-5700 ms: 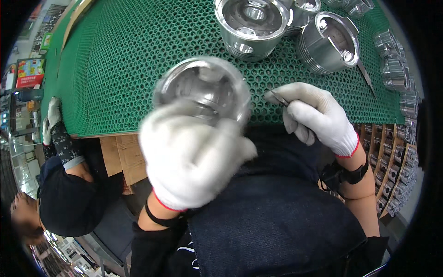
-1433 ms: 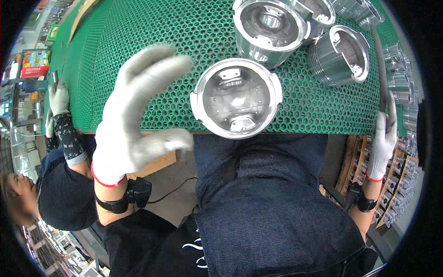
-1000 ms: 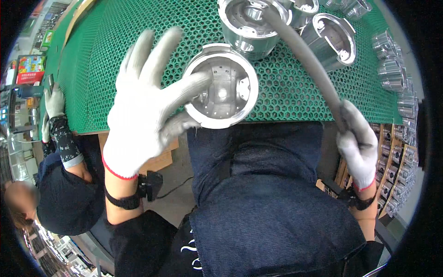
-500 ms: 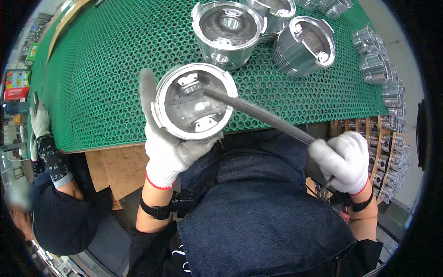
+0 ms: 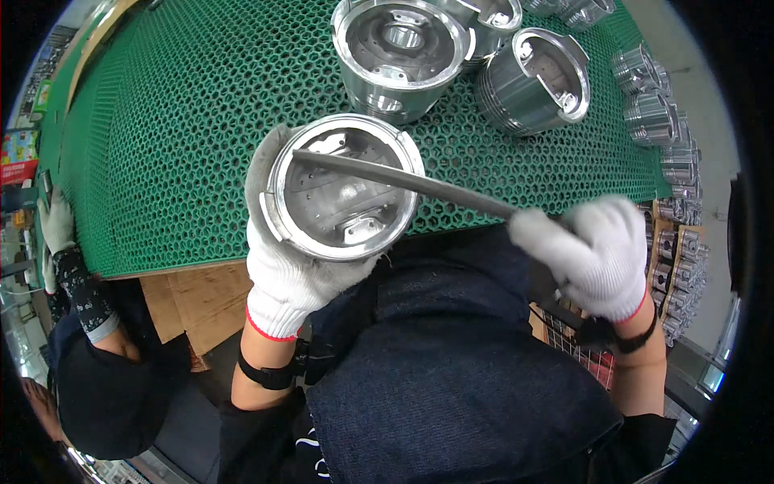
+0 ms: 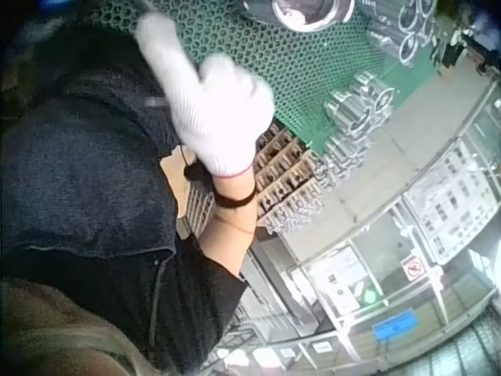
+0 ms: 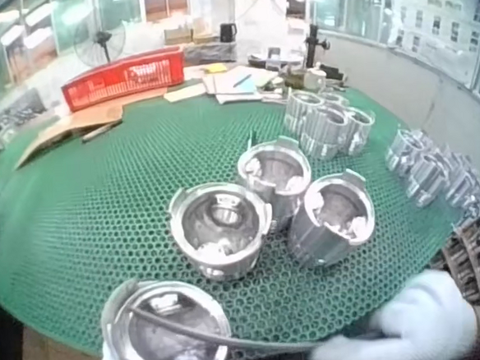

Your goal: Manually filing the inner edges of metal pistons at a workstation to deburr or smooth them.

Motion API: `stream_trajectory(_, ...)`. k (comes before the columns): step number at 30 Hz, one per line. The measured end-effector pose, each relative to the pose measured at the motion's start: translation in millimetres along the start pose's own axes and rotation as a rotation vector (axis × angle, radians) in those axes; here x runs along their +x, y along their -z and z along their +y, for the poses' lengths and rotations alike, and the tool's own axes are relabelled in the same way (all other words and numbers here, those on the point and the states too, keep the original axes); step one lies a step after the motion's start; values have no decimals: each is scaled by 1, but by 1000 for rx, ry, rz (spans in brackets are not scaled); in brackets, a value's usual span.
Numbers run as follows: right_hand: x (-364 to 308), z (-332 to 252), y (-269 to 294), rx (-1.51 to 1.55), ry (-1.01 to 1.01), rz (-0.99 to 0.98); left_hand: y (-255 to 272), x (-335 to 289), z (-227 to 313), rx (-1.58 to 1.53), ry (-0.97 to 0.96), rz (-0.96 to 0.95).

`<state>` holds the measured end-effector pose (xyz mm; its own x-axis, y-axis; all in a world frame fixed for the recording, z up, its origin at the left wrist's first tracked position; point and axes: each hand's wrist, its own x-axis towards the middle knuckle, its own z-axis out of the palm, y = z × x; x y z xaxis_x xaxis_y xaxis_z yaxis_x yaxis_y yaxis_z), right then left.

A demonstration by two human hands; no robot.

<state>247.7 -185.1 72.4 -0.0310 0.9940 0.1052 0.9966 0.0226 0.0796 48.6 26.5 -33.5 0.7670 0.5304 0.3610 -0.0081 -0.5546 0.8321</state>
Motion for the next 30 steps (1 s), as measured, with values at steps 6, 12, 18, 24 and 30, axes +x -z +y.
stream_trajectory(6,84,6,-18,196,31,418,2,3,-6,34,-101,0)
stream_trajectory(12,-18,52,-37,323,-498,495,41,13,6,224,-173,-114)
stream_trajectory(18,-88,94,-88,231,-815,449,92,14,59,-585,455,-236)
stream_trajectory(24,-78,112,-93,182,-899,311,76,56,79,575,-130,-663)
stream_trajectory(30,-85,95,-72,113,-778,329,94,64,60,974,-261,-698)
